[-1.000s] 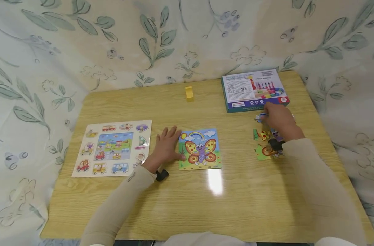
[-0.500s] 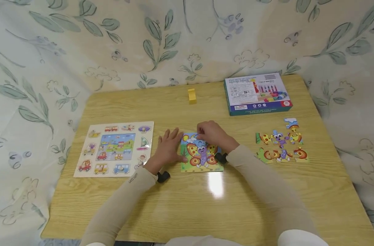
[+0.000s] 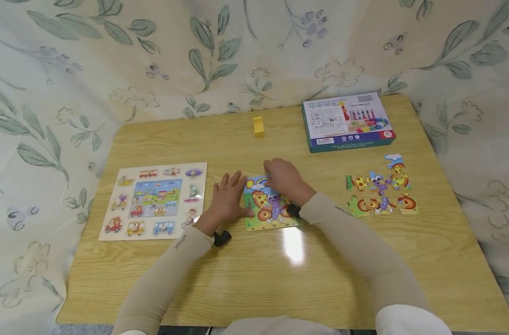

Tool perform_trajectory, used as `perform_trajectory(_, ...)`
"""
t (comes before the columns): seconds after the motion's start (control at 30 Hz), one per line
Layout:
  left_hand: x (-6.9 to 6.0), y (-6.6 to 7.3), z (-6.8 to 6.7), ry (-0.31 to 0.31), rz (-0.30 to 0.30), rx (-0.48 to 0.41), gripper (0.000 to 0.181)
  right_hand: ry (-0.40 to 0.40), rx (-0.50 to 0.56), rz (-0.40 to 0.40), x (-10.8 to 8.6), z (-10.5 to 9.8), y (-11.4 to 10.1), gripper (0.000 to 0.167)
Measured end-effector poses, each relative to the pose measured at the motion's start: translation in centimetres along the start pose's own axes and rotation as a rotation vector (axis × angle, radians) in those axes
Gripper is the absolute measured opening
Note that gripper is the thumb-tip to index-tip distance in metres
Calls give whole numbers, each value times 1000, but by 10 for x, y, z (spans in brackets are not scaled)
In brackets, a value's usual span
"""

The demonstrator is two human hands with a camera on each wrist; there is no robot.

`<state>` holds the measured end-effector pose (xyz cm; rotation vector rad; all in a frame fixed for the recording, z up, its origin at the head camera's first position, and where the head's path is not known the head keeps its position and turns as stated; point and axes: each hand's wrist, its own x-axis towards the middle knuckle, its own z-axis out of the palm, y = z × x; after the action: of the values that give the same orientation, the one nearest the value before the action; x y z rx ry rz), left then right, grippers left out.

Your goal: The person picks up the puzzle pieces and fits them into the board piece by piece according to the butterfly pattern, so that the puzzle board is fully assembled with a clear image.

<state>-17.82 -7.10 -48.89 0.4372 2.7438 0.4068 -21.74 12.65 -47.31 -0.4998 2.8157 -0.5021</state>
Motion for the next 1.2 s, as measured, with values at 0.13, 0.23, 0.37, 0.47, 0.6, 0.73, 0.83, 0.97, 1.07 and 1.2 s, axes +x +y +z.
perform_trajectory(0.13, 0, 2, -1, 1, -4, -16, 110, 27, -49, -7, 1, 1, -5, 28)
perform_trajectory(0.23, 1, 2, -1, 0, -5, -8, 110, 31, -60, -6, 2, 3, -4, 26)
perform_trajectory(0.37, -1, 1, -1, 6, -2, -3, 110, 48, 67, -7, 0, 1, 6, 23)
perform_trajectory(0.47, -1, 2, 2, 3, 18, -14, 110, 114, 184, 36, -15, -16, 30, 22)
perform_trajectory(0.6, -1, 3, 4, 5, 39, -22, 110, 178, 176, 212, -50, -60, 84, 27)
perform_trajectory(0.73, 1, 2, 2, 13, 33, -25, 111, 143, 49, 445, -91, -93, 150, 37)
perform_trajectory(0.83, -1, -5, -3, 18, 20, -29, 110, 125, -5, 538, -105, -97, 189, 46)
perform_trajectory(0.97, -2, -7, -2, 0, 24, -32, 110, 77, 50, 576, -119, -87, 225, 52)
perform_trajectory(1.07, -3, -6, -1, -9, 23, -40, 111, 61, 106, 565, -126, -81, 240, 50)
perform_trajectory(1.2, -4, -2, 1, -2, 20, -53, 111, 111, 144, 583, -130, -81, 245, 48)
